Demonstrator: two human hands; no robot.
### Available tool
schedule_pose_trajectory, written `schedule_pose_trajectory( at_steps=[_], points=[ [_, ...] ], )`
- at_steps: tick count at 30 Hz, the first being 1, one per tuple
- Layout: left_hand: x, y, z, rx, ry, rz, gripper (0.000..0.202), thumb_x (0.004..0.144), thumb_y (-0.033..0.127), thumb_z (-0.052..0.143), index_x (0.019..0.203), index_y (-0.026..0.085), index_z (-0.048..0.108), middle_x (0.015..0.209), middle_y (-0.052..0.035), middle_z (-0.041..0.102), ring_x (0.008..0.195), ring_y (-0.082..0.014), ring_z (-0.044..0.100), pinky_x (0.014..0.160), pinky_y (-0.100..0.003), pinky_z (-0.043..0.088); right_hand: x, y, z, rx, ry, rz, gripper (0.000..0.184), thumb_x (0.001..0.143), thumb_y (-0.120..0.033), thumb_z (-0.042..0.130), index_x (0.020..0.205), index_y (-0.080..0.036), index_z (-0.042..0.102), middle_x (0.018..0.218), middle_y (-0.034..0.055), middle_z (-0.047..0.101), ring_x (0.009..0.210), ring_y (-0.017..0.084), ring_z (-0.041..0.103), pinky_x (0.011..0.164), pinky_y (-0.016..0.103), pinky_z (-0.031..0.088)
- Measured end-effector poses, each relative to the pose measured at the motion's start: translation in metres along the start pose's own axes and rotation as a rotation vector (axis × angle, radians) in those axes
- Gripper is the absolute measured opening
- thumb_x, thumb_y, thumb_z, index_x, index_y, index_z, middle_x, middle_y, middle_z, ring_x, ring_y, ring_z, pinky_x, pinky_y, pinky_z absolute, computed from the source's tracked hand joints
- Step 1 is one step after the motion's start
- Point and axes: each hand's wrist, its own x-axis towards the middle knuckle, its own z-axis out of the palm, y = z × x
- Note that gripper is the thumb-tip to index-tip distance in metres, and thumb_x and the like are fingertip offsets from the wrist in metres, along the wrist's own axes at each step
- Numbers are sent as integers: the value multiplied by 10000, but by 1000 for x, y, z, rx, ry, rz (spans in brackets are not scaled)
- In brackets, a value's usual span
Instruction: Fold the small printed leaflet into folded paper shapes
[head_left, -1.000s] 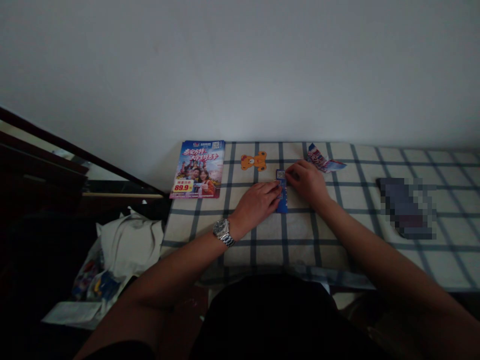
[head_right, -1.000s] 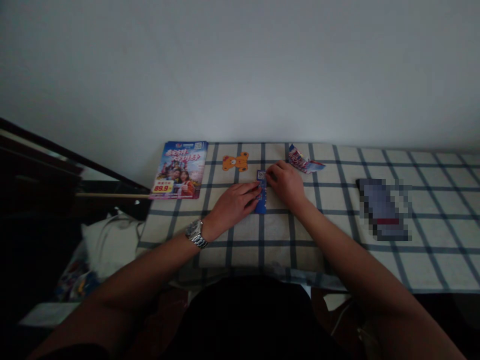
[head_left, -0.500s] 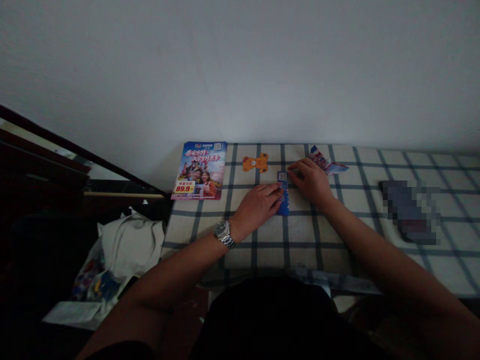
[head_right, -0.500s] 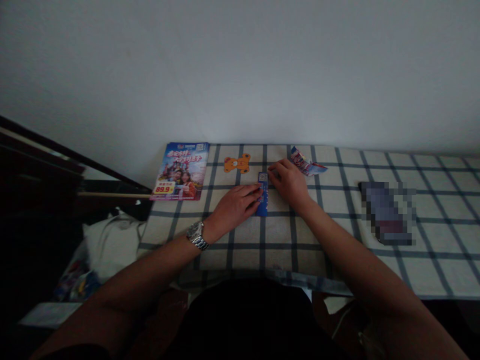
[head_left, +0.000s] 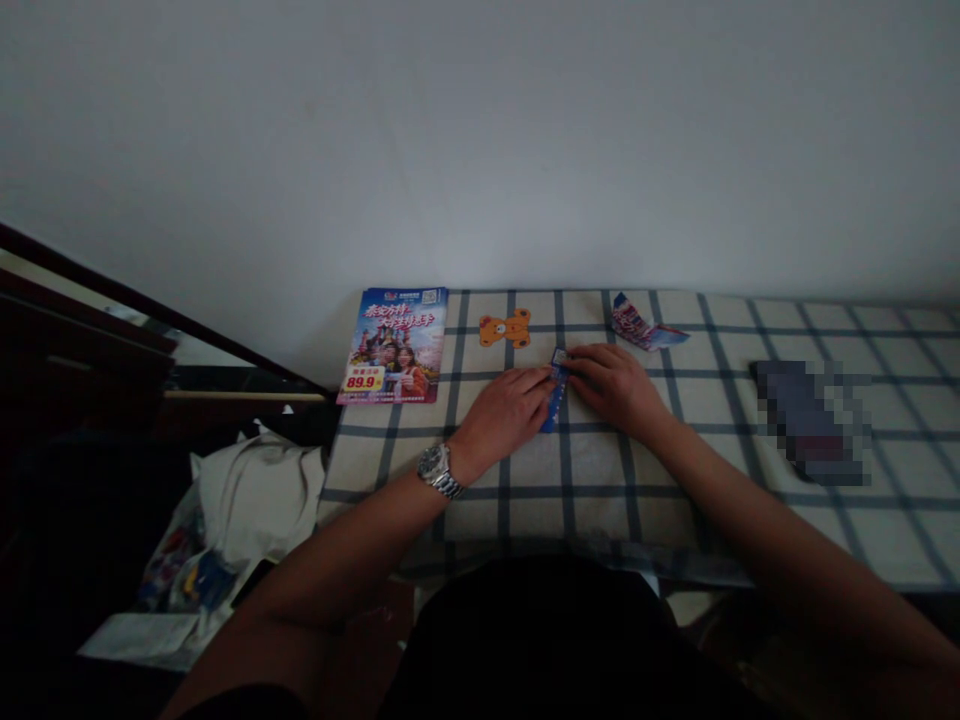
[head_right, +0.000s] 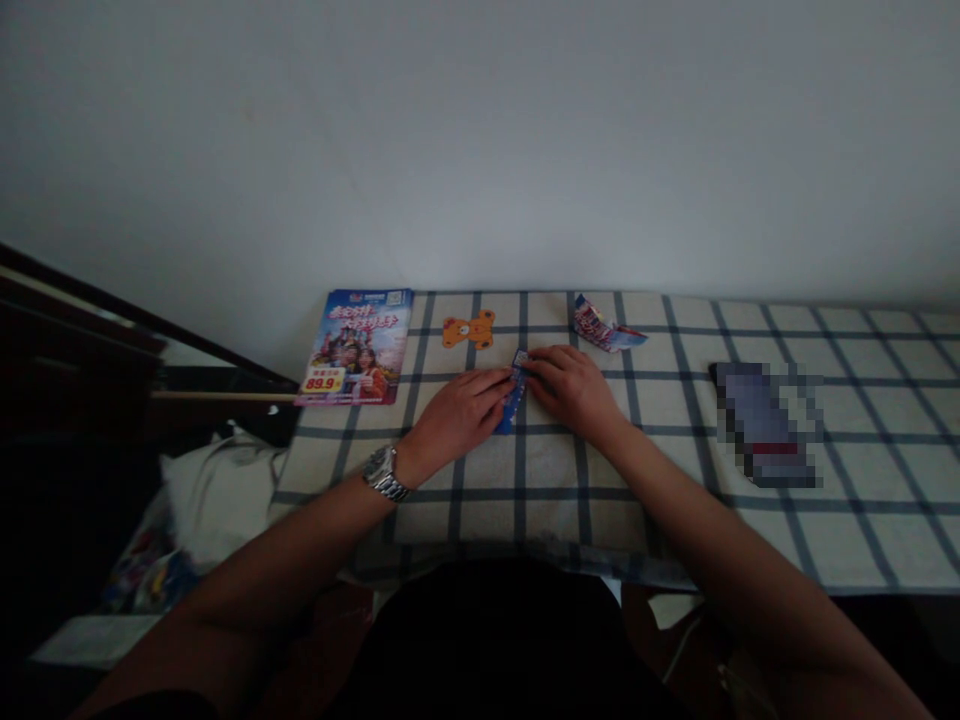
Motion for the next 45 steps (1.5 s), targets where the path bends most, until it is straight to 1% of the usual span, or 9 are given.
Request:
schedule_pose_trajectory(
  at_steps=[4, 8, 12, 16, 22, 26, 36, 41, 45],
  points=[
    [0, 0, -3, 22, 24, -65, 336, 1068, 224, 553, 1384, 176, 658, 1431, -111, 648, 1321, -267, 613, 1145, -473, 537, -4, -6, -5, -29, -13, 45, 284, 1034, -294, 601, 1267, -243, 755, 1273, 126, 730, 1170, 322, 674, 1026, 523, 558],
    [-2, -6, -2, 26, 38, -105, 337, 1073, 296, 582, 1385, 190, 655, 1405, -109, 657, 1298, -269, 623, 1131, -484, 541, -8, -10, -8, -41, -29, 50, 265, 1038, -313, 599, 1238, -241, 759, 1241, 134, 714, 1137, 322, 667, 1001, 524, 562],
    [-2, -11, 0, 0, 40, -96, 344, 1067, 316, 616, 1387, 199, 656, 1423, -98, 655, 1292, -261, 634, 1139, -472, 545, -9, -12, -7, -32, -24, 54, 237, 1041, -302, 597, 1203, -242, 759, 1243, 134, 714, 1141, 323, 662, 999, 525, 558],
    [-2, -14, 0, -15, 33, -87, 302, 1078, 275, 596, 1361, 203, 671, 1390, -82, 680, 1274, -244, 649, 1136, -463, 550, -8, -12, -4, -26, -13, 57, 197, 1033, -300, 618, 1162, -239, 753, 1245, 122, 722, 1149, 325, 660, 1001, 519, 550],
    [-2, -17, 0, -17, 43, -68, 292, 1082, 260, 584, 1352, 198, 677, 1385, -74, 691, 1269, -235, 657, 1131, -453, 558, -11, -9, 1, -18, -2, 77, 252, 1021, -343, 655, 1245, -253, 727, 1270, 117, 725, 1180, 334, 647, 1014, 531, 532],
    [-2, -17, 1, -23, 55, -55, 266, 1083, 250, 578, 1311, 185, 699, 1360, -68, 711, 1245, -224, 673, 1118, -432, 567, -11, -8, 3, -4, 2, 65, 239, 1023, -358, 660, 1221, -256, 746, 1267, 114, 726, 1172, 324, 652, 1013, 514, 530],
    [0, -13, -1, -21, 76, -16, 267, 1075, 285, 609, 1303, 187, 705, 1319, -73, 738, 1192, -223, 702, 1060, -419, 591, -8, -11, 5, 12, 116, 8, 179, 1048, -304, 618, 1107, -233, 772, 1120, 108, 749, 1013, 278, 672, 920, 453, 566],
    [1, -8, -6, 31, 45, -44, 233, 1080, 243, 583, 1252, 164, 720, 1297, -79, 754, 1173, -227, 714, 1017, -391, 607, -8, -16, 3, 15, 133, -10, 159, 1043, -281, 627, 1120, -220, 753, 1117, 111, 742, 1028, 281, 668, 919, 450, 575],
    [3, -6, -11, 21, 36, -117, 221, 1094, 263, 562, 1217, 172, 721, 1236, -76, 777, 1099, -215, 744, 927, -351, 617, -7, -23, -5, 14, 165, -7, 201, 1047, -269, 620, 1210, -227, 730, 1175, 122, 718, 1086, 283, 658, 957, 451, 571]
  ],
)
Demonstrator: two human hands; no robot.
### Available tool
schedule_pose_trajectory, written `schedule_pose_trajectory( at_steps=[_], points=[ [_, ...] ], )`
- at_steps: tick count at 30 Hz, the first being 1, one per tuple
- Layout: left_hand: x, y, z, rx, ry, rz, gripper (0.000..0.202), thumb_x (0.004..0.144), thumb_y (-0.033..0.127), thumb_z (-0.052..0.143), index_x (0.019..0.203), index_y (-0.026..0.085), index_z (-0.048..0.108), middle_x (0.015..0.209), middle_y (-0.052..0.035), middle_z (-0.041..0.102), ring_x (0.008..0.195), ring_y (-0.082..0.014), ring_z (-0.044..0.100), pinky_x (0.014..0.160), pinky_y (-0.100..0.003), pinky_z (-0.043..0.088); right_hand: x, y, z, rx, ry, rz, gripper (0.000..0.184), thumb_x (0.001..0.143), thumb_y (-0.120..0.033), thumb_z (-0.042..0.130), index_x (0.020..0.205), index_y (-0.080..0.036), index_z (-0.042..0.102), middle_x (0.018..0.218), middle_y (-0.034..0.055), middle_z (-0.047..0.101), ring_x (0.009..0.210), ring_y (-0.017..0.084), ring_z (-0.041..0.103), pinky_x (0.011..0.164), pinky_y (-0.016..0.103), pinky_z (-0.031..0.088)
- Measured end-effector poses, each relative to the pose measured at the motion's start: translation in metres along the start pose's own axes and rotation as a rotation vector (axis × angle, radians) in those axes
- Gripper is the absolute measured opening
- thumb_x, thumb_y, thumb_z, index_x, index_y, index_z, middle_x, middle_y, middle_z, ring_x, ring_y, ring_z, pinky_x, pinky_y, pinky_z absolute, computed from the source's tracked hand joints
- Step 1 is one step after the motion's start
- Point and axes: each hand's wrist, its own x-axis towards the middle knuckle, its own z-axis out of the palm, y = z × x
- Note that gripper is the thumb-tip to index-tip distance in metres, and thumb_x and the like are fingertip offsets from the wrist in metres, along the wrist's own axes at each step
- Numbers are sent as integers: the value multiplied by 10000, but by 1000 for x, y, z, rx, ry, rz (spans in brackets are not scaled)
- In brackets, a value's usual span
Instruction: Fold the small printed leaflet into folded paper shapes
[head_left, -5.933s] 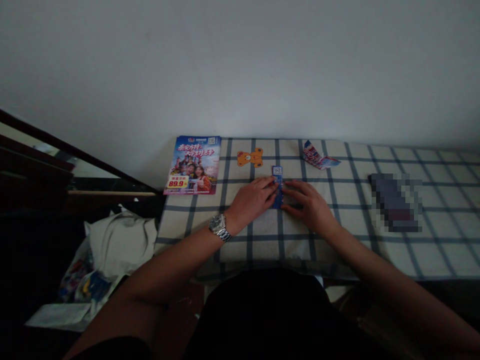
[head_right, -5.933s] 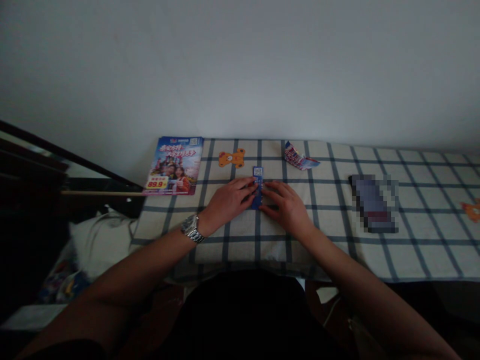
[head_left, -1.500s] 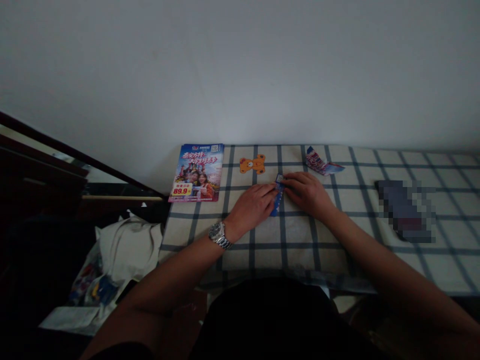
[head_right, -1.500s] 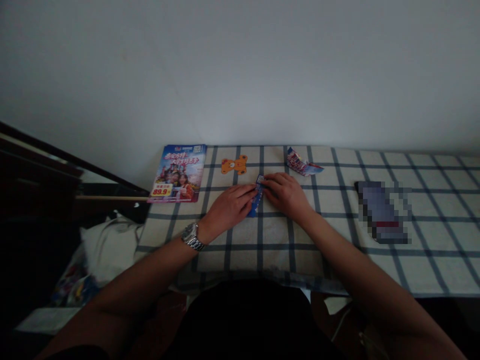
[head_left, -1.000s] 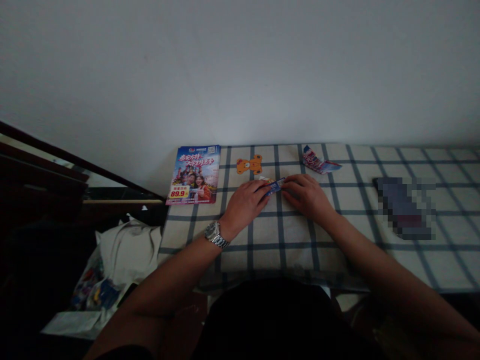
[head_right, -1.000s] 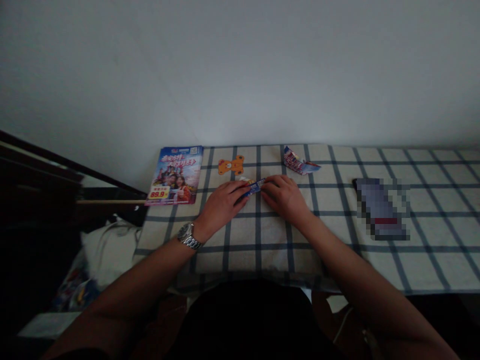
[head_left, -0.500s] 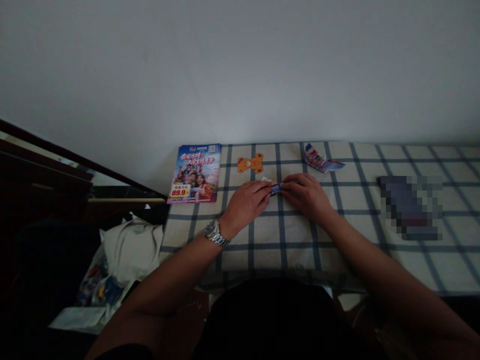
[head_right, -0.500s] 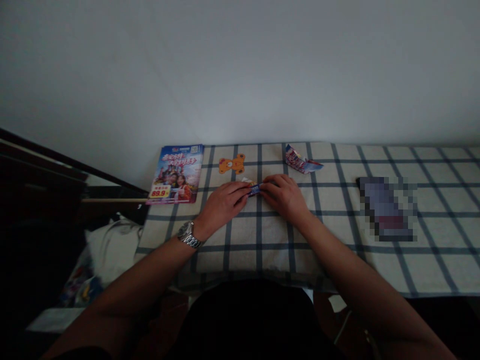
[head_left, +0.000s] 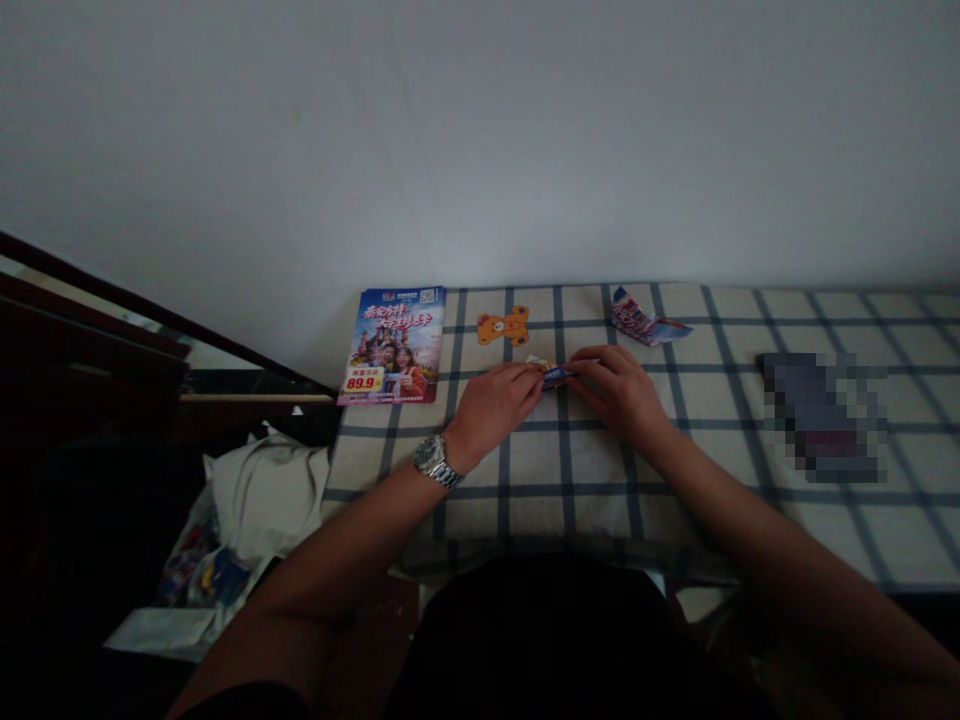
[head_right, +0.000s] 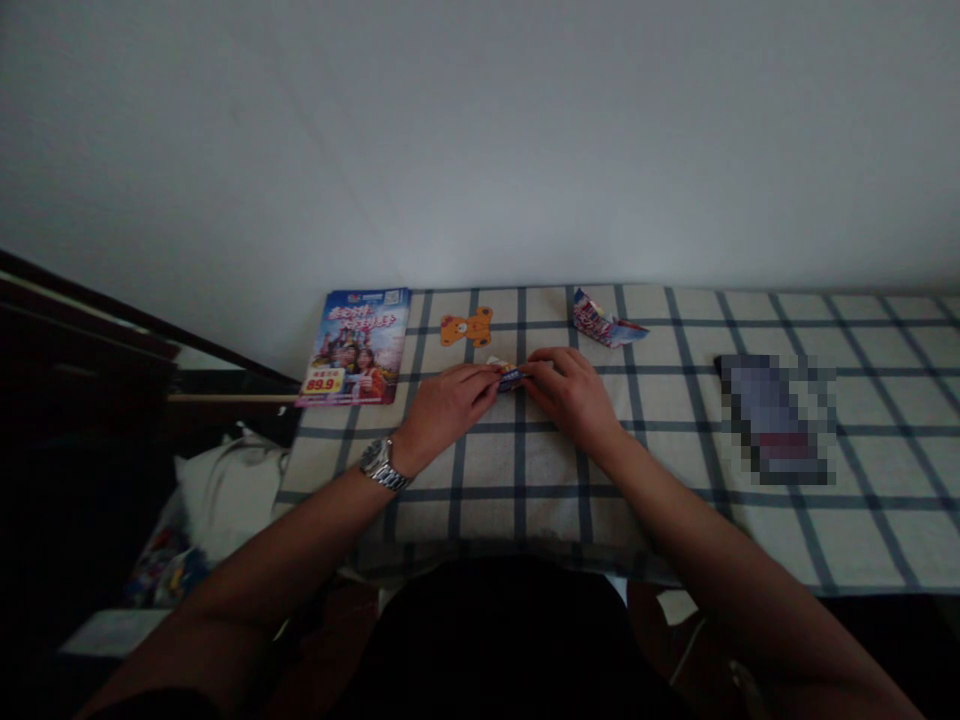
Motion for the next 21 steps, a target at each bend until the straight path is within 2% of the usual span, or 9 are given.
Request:
schedule_pose_trajectory(
  at_steps=[3, 6, 10, 13, 17, 21],
  points=[
    [2, -1, -3, -44, -21, -49, 207, 1093, 271, 566, 1203, 180, 717, 1213, -70, 779, 1037, -202, 755, 875, -323, 606, 0, -5, -6, -45, 40, -8, 226, 1042, -269, 633, 1248, -241, 721, 1241, 128, 700, 1108, 287, 644, 965, 461, 561],
    [5, -2, -5, -95, -32, -87, 198, 1092, 267, 567, 1190, 190, 721, 1192, -59, 779, 1022, -202, 753, 871, -319, 593, -3, -13, -10, -66, 51, -5, 223, 1042, -286, 643, 1242, -231, 727, 1157, 119, 706, 1005, 256, 663, 901, 414, 572],
    [7, -2, -8, -153, -38, -115, 195, 1083, 245, 572, 1188, 192, 727, 1183, -63, 772, 1037, -200, 742, 912, -323, 581, -7, -22, -9, 0, -99, 37, 287, 1066, -289, 609, 1329, -208, 687, 1019, 72, 735, 856, 191, 722, 771, 305, 577],
    [7, -1, -9, -172, -42, -114, 194, 1082, 244, 566, 1172, 187, 729, 1157, -70, 768, 1017, -195, 735, 907, -323, 578, -9, -23, -5, -39, -189, 78, 330, 1070, -294, 589, 1387, -232, 657, 1088, 72, 775, 834, 192, 753, 689, 294, 563],
    [7, 1, -9, -159, -19, -117, 167, 1074, 230, 574, 1140, 186, 721, 1125, -66, 762, 985, -192, 727, 871, -315, 571, -6, -25, -1, -89, -239, 105, 296, 1066, -287, 579, 1346, -241, 665, 1202, 92, 776, 914, 220, 774, 686, 296, 558],
    [7, 4, -11, -122, -5, -117, 144, 1076, 221, 568, 1138, 185, 694, 1106, -57, 750, 970, -193, 718, 830, -310, 559, 2, -31, -1, -126, -286, 125, 298, 1057, -271, 587, 1349, -240, 637, 1197, 87, 782, 905, 233, 775, 674, 294, 542]
  ],
)
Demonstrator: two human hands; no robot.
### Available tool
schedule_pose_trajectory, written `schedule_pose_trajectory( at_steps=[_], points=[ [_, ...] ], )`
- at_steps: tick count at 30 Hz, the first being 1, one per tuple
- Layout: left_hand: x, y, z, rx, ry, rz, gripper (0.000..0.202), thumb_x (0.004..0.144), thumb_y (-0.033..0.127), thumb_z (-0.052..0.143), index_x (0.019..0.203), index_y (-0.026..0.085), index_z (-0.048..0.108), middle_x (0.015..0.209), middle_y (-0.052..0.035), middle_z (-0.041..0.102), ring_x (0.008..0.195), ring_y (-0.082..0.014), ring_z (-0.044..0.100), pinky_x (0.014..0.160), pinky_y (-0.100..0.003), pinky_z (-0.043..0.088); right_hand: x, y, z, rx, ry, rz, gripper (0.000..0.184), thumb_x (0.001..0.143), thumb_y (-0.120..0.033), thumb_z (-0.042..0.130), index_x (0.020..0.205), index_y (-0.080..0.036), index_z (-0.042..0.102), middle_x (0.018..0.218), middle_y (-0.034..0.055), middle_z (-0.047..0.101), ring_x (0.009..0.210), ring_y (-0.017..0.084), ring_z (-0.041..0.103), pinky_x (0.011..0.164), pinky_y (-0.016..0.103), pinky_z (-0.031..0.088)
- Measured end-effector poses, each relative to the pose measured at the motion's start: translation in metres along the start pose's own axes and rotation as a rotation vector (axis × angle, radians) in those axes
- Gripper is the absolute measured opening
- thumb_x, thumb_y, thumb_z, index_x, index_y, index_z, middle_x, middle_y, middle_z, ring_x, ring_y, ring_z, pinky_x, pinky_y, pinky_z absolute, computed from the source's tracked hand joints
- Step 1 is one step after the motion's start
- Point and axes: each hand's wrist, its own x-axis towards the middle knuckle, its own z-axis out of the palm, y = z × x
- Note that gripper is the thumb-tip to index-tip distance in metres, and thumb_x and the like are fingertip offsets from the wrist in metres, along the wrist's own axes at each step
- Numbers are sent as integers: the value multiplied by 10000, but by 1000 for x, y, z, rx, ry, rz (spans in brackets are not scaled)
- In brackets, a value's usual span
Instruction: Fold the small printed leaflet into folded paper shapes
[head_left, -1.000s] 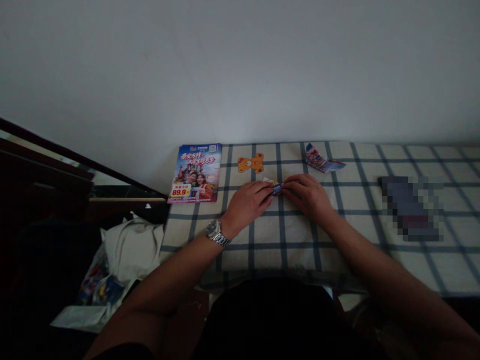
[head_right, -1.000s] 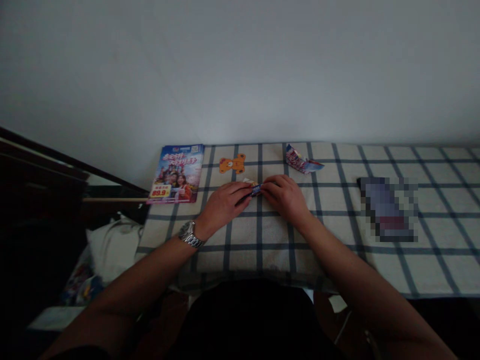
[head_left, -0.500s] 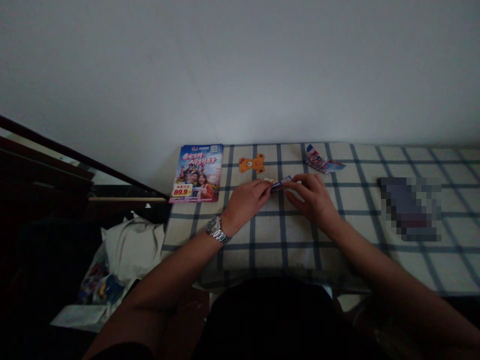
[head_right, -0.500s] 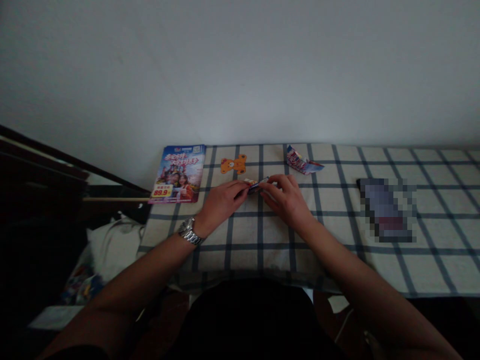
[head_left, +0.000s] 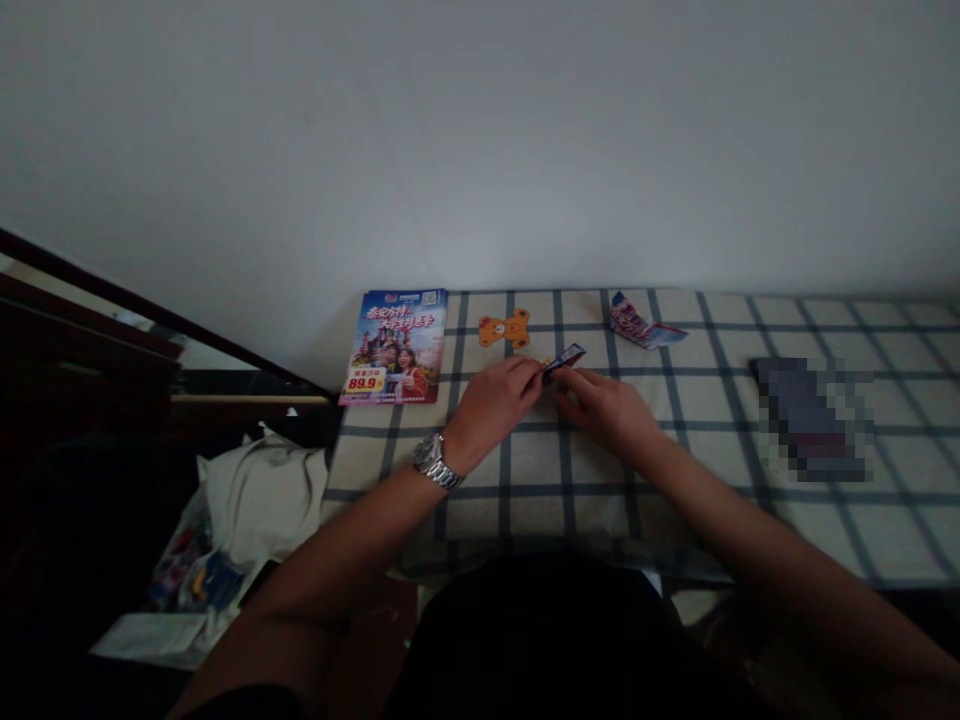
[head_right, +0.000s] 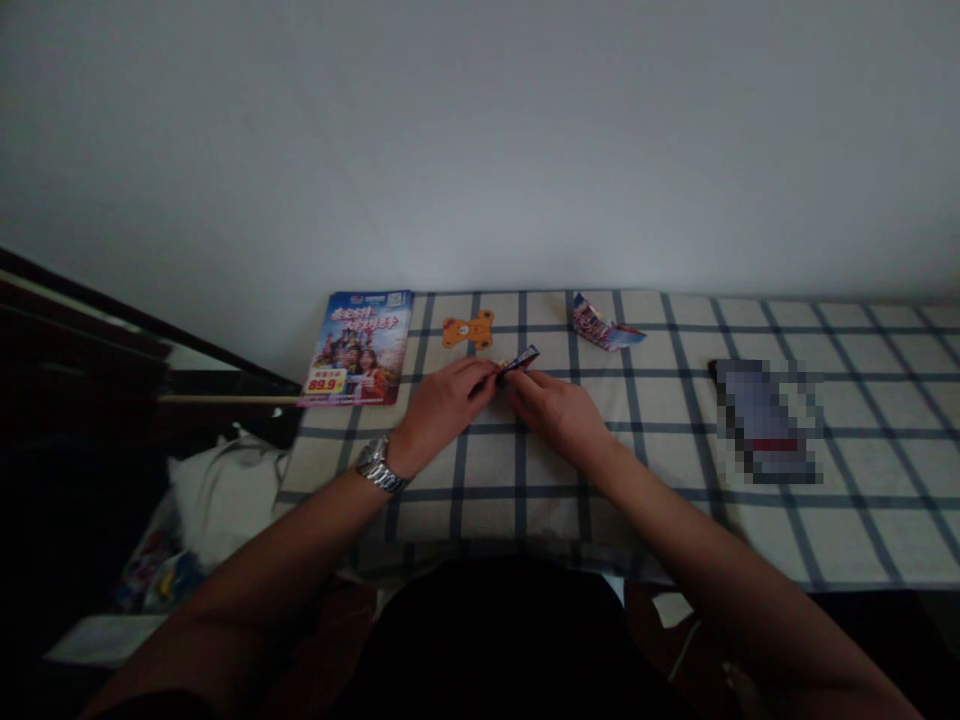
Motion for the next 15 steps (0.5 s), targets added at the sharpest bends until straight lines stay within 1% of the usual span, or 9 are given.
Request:
schedule_pose_trajectory(
  at_steps=[2, 5, 8, 10, 12, 15],
  points=[
    [0, 2, -1, 6, 5, 2, 142, 1082, 219, 559, 1139, 186, 684, 1104, -56, 743, 964, -190, 714, 821, -307, 554, 4, -3, -2, -1, -25, 2, 309, 1055, -243, 582, 1361, -229, 623, 1177, 87, 781, 904, 240, 771, 686, 301, 542],
    [1, 5, -4, -5, 17, -8, 135, 1083, 207, 549, 1128, 182, 674, 1092, -58, 734, 965, -191, 712, 827, -306, 554, 9, -6, -4, 30, -30, -9, 314, 1054, -193, 560, 1362, -223, 613, 1191, 91, 763, 956, 244, 760, 742, 306, 550],
    [2, 7, -6, -35, 37, -9, 118, 1076, 196, 553, 1105, 188, 667, 1078, -50, 726, 976, -193, 708, 840, -306, 557, 14, -6, -6, 70, -23, -25, 245, 1063, -181, 535, 1279, -221, 642, 1197, 95, 748, 972, 228, 743, 781, 295, 542],
    [3, 9, -8, -50, 32, -8, 109, 1068, 187, 554, 1094, 189, 659, 1070, -49, 720, 967, -194, 706, 842, -310, 558, 16, -6, -9, 85, -17, -36, 201, 1069, -184, 523, 1212, -217, 660, 1139, 90, 747, 930, 215, 732, 770, 285, 530],
    [4, 10, -9, -70, 6, -5, 103, 1048, 164, 565, 1103, 190, 647, 1081, -54, 713, 976, -199, 703, 851, -316, 560, 16, -5, -11, 86, -10, -53, 189, 1072, -189, 519, 1187, -213, 667, 1093, 86, 744, 887, 207, 723, 743, 279, 517],
    [7, 10, -12, -144, -45, -12, 192, 996, 133, 614, 1176, 198, 619, 1122, -58, 709, 998, -202, 702, 869, -317, 563, 15, -2, -15, 80, 0, -98, 183, 1071, -196, 531, 1190, -210, 669, 1109, 91, 744, 860, 202, 718, 711, 275, 504]
  ],
)
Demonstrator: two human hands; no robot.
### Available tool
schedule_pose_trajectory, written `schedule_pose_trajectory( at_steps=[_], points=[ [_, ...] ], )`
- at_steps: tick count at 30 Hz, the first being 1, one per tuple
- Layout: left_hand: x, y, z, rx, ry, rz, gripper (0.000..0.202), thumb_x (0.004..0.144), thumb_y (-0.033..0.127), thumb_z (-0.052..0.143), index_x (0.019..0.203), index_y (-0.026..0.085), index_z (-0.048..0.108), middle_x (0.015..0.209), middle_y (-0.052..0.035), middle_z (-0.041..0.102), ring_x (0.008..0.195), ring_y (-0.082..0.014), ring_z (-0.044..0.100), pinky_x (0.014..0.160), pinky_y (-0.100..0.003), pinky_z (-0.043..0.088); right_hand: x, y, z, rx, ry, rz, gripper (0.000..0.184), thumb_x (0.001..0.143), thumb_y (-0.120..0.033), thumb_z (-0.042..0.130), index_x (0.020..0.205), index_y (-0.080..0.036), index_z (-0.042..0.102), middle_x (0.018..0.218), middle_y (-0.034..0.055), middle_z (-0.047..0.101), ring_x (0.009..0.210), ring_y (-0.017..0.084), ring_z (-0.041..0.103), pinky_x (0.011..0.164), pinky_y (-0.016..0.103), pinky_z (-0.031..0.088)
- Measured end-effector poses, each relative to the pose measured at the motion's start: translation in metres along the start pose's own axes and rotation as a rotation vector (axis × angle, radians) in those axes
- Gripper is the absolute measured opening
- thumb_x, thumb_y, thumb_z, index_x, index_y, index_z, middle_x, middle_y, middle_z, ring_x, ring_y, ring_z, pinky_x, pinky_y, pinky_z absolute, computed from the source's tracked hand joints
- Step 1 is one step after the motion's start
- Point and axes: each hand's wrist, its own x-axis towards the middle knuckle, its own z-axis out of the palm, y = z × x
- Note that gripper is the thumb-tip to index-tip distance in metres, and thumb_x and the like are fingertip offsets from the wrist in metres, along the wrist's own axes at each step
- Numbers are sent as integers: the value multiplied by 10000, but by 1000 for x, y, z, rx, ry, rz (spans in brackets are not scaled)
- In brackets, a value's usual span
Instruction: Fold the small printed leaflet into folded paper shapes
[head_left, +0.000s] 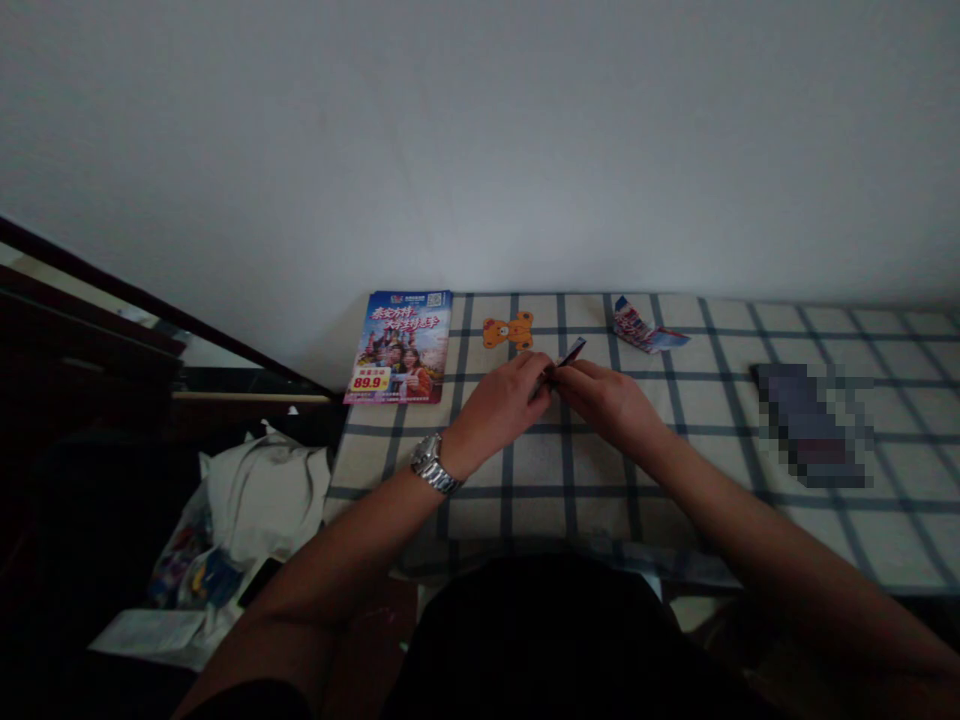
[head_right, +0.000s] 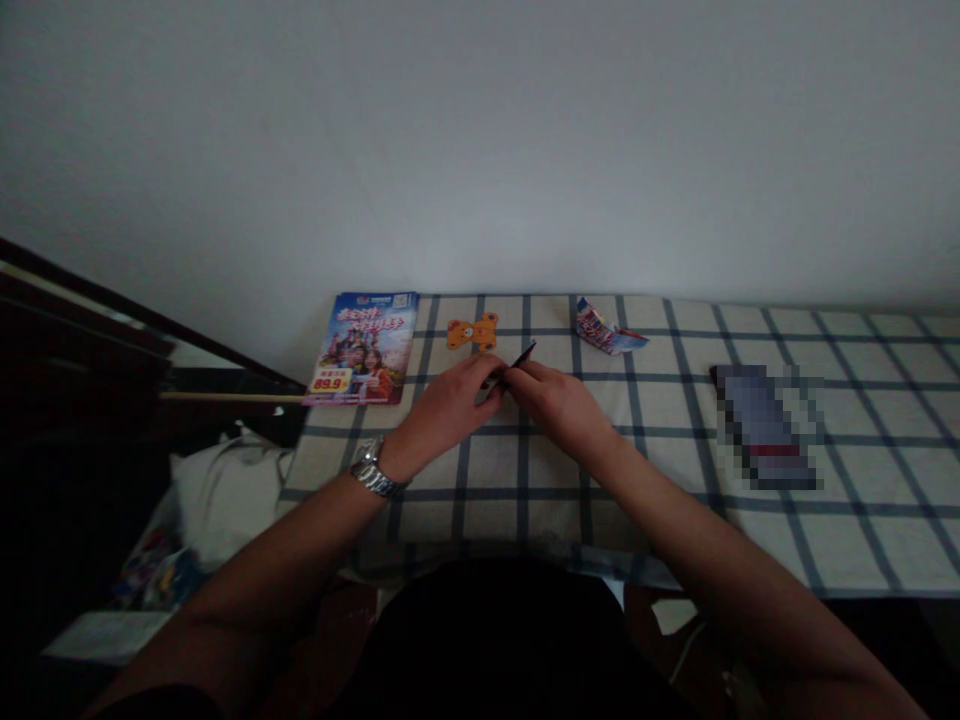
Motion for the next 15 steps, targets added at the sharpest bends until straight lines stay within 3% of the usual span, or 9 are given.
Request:
schedule_pose_trajectory(
  at_steps=[4, 15],
  points=[
    [5, 1, -4, -77, -31, -28, 230, 977, 123, 623, 1186, 219, 613, 1103, -47, 724, 989, -203, 712, 870, -319, 557, -1, 3, -4, -7, 9, -20, 173, 1071, -213, 535, 1179, -223, 670, 1124, 89, 749, 847, 195, 719, 698, 274, 498],
    [10, 1, -6, 9, 22, -124, 159, 965, 118, 602, 1084, 218, 631, 939, -31, 731, 870, -216, 711, 746, -308, 492, -1, 6, -9, -105, -22, -44, 117, 1031, -209, 592, 1121, -218, 667, 1117, 85, 759, 850, 201, 713, 693, 287, 489]
  ],
)
